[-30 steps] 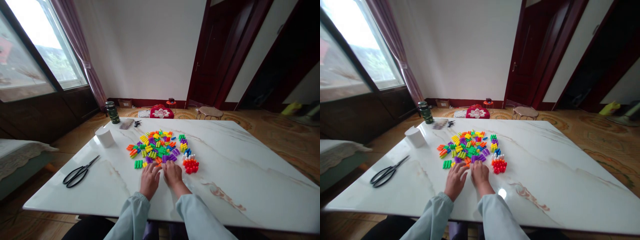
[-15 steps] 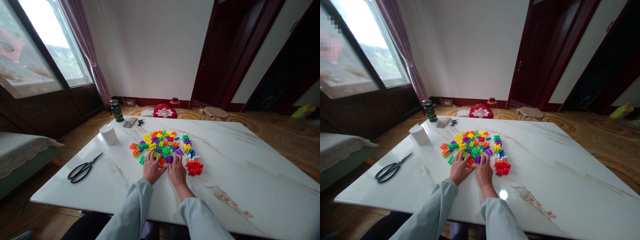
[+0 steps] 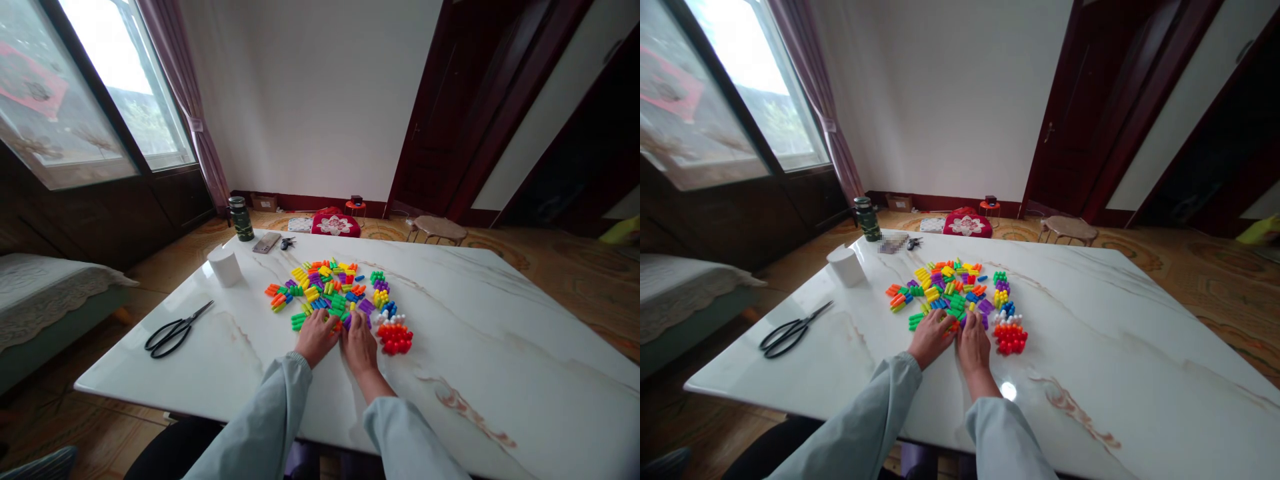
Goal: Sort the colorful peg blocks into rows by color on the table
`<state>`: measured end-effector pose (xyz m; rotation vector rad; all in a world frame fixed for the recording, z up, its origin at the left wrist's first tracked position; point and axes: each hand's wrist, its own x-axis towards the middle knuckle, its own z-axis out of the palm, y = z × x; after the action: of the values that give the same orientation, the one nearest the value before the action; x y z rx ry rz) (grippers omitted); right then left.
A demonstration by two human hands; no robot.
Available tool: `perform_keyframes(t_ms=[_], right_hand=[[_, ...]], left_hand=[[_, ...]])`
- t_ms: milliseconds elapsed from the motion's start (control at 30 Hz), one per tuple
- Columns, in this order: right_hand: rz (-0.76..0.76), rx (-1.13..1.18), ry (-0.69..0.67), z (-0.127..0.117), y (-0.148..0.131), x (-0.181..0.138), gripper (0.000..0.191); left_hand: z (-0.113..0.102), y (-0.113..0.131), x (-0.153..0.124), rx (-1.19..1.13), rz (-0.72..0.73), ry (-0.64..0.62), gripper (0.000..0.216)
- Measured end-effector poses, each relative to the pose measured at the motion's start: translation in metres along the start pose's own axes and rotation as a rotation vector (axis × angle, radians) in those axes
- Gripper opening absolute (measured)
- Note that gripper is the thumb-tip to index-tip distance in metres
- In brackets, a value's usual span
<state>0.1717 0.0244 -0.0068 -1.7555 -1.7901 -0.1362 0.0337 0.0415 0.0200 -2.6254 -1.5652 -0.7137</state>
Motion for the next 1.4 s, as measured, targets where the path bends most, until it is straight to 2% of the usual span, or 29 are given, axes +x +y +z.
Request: perform_keyframes(t_ms=[200, 300, 367, 500, 633, 800, 900, 967, 1033, 1100, 1200, 1300, 1400], right_hand=[[-0.014, 0.108, 0.097, 0.004, 0.003, -0.001, 0.046], [0.000, 0.139, 0.126, 0.003, 0.002, 0.000, 0.052], [0.007, 0.144, 0.137, 0.003, 0.002, 0.000, 0.054], [0.027, 0.146, 0.113, 0.004, 0.001, 0.000, 0.055], [0.026, 0.198, 0.095, 0.002, 0.000, 0.001, 0.056], [0.055, 0.310, 0.161, -0.004, 0.002, 0.003, 0.052], [0.057, 0.441, 0.272, -0.023, -0.012, -0.003, 0.042], [0.019, 0.554, 0.296, -0.047, -0.036, -0.013, 0.032], [-0.057, 0.705, 0.198, -0.082, -0.070, -0.025, 0.021], [-0.197, 0.854, 0.010, -0.119, -0.107, -0.036, 0.011], [-0.393, 0.926, -0.277, -0.164, -0.150, -0.041, 0.021], [-0.428, 0.927, -0.414, -0.181, -0.167, -0.040, 0.010], [-0.394, 0.985, -0.409, -0.179, -0.170, -0.045, 0.010]], left_hand=[[0.004, -0.005, 0.009, -0.194, -0.034, 0.099, 0.018], [0.007, -0.004, 0.020, -0.347, -0.136, 0.209, 0.031], [0.009, -0.002, 0.023, -0.358, -0.188, 0.239, 0.042], [0.013, 0.003, 0.012, -0.140, -0.169, 0.099, 0.065], [0.012, 0.008, -0.001, 0.003, -0.064, -0.011, 0.062], [0.006, 0.009, 0.004, 0.013, -0.063, -0.110, 0.069], [-0.001, 0.007, 0.015, 0.014, -0.097, -0.140, 0.071], [-0.009, 0.004, 0.024, 0.038, -0.154, -0.100, 0.070], [-0.019, -0.001, 0.032, 0.088, -0.190, -0.053, 0.070], [-0.028, -0.009, 0.037, 0.158, -0.172, -0.040, 0.071], [-0.038, -0.022, 0.039, 0.261, -0.084, -0.047, 0.069], [-0.042, -0.034, 0.036, 0.324, -0.019, -0.055, 0.068], [-0.047, -0.042, 0.036, 0.329, -0.042, -0.046, 0.070]])
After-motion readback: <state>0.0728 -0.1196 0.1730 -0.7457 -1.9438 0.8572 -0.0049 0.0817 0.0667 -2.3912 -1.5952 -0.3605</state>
